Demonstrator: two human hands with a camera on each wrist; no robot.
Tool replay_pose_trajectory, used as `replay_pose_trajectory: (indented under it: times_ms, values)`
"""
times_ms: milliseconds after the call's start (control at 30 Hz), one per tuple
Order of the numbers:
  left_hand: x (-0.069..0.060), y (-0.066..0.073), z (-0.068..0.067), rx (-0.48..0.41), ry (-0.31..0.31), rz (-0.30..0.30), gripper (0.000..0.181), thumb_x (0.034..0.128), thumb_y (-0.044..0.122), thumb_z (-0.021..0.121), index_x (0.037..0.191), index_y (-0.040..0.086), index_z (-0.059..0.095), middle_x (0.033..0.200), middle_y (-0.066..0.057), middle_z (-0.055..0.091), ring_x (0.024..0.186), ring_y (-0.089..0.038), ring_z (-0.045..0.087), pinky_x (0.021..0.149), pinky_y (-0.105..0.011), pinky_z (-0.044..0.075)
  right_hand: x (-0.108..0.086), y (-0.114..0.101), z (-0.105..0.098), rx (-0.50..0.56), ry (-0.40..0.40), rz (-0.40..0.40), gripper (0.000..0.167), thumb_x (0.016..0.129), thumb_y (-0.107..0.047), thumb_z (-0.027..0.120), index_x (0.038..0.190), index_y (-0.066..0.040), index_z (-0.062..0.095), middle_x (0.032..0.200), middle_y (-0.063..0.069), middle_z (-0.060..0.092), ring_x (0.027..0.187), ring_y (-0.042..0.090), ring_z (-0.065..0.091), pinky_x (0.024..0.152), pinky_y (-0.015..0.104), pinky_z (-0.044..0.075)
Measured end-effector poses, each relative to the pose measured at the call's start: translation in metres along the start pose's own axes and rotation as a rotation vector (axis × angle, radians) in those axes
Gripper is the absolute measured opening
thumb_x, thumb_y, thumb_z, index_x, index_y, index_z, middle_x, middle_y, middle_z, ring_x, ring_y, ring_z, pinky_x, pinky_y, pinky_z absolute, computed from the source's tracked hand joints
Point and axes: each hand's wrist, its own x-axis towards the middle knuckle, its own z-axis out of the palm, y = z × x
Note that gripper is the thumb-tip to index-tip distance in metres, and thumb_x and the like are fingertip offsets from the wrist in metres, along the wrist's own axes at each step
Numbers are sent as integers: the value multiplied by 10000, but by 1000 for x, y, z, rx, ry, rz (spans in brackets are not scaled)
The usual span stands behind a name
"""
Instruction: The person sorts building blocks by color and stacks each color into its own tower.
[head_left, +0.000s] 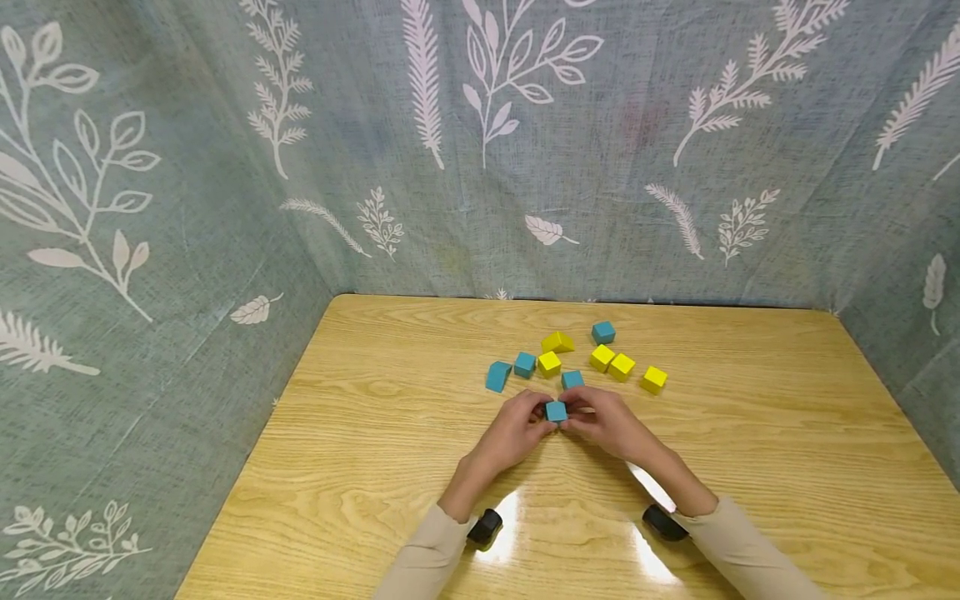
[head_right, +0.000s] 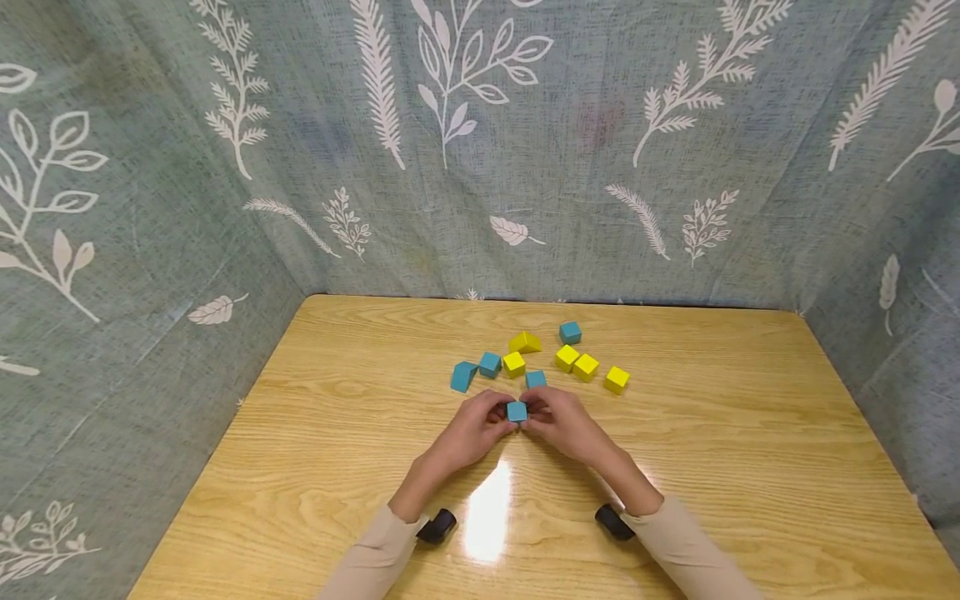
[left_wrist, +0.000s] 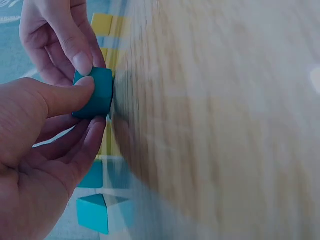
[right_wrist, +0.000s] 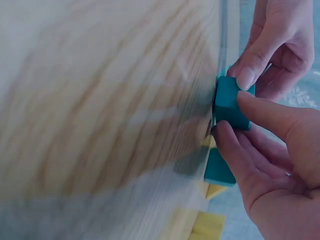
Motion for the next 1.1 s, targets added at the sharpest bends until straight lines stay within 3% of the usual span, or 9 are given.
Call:
replay_pose_trajectory:
  times_ms: [600, 900, 1100]
  values:
    - [-30, -14, -27, -8, -13, 23, 259, 966, -8, 695, 1220, -29, 647, 1152, -120, 658, 1039, -237, 655, 898, -310, 566, 16, -15, 31, 3, 15, -8, 246, 905, -2, 776, 1130, 25, 681, 1109, 141, 702, 1061, 328, 693, 868, 323, 599]
    - [-44, -20, -39, -4, -23, -11, 284, 967, 13, 703, 1244, -10, 648, 1153, -95, 660, 1034, -206, 638, 898, -342, 558, 24, -24, 45, 38, -6, -7, 222, 903, 3, 777, 1103, 26, 684, 1087, 140, 706, 1044, 308, 706, 863, 298, 596]
    - [-52, -22, -46, -30, -34, -1, 270, 964, -2, 697, 1229, -15, 642, 1146, -88, 655, 1031, -209, 639, 922, -379, 560, 27, -30, 53, 41, -25, -7, 217, 899, 1, 781, 1088, 18, 675, 1078, 135, 710, 1019, 292, 717, 848, 301, 600]
